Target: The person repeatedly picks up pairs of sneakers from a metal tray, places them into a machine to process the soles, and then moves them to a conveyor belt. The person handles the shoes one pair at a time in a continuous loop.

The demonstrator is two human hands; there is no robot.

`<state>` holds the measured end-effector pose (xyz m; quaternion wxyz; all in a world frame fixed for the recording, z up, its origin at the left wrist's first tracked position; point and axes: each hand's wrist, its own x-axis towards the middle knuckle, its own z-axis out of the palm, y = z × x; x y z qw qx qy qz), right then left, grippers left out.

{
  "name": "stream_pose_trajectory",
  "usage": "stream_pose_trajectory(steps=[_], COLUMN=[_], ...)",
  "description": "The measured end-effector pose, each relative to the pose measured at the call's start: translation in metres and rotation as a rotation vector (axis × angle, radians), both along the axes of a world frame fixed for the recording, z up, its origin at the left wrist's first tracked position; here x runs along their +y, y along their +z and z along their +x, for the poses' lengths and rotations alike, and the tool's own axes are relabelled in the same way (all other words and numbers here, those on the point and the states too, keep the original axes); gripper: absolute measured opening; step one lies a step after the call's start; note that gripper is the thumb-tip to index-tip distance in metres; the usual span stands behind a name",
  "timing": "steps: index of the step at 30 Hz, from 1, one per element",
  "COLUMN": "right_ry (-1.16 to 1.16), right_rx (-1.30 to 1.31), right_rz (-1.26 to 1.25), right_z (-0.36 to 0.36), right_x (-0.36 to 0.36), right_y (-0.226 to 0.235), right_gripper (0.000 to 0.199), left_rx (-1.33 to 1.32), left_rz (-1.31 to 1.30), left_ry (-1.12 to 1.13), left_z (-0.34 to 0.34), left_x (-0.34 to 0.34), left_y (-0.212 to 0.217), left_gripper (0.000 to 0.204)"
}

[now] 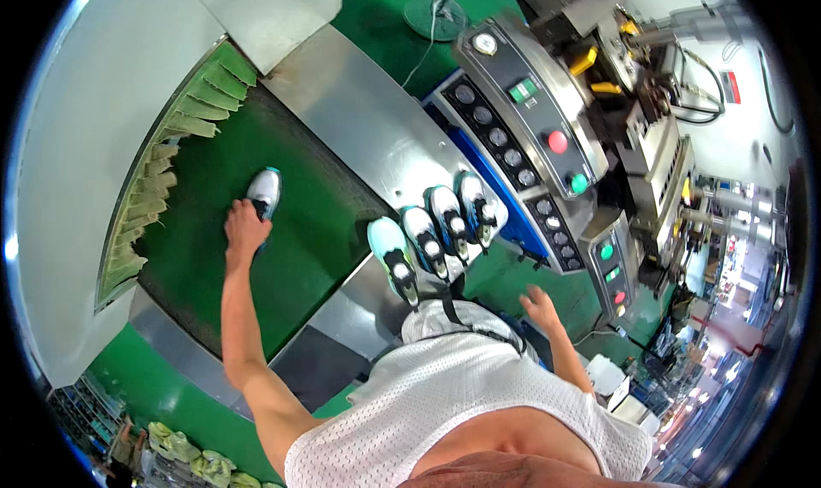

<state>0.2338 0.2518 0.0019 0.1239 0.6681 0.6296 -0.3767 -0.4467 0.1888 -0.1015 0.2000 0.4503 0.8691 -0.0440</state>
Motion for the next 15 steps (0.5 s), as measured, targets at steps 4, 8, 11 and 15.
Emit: stream_pose_trajectory(steps=[4, 8, 11, 15], right_ry=[0.046, 0.019, 0.070, -0.166], right_rx=[0.218, 0.666, 0.926, 1.660], right_rz=[-0.088, -0.093, -0.521, -1.263], right_z=[-0.068, -0.106, -0.124, -0.121], right_x=[0.035, 0.053, 0.081, 0.093], right_y=[0.023, 0.030, 0.047, 0.139], right_gripper=[0.060, 0.056, 0.053, 0.057], left_rx=[-0.261, -0.744, -1.294, -1.213], left_rz=[0.070, 0.360, 0.368, 0.566], left_ry=[0.002, 0.042, 0.052, -0.505], left_z=[0.092, 0.201, 0.263, 0.305], left_x=[-0.015, -0.003, 0.026, 0.094], left_y=[0.016, 0.109, 0.197, 0.205], left_gripper=[0.044, 0.046, 0.046, 0.074])
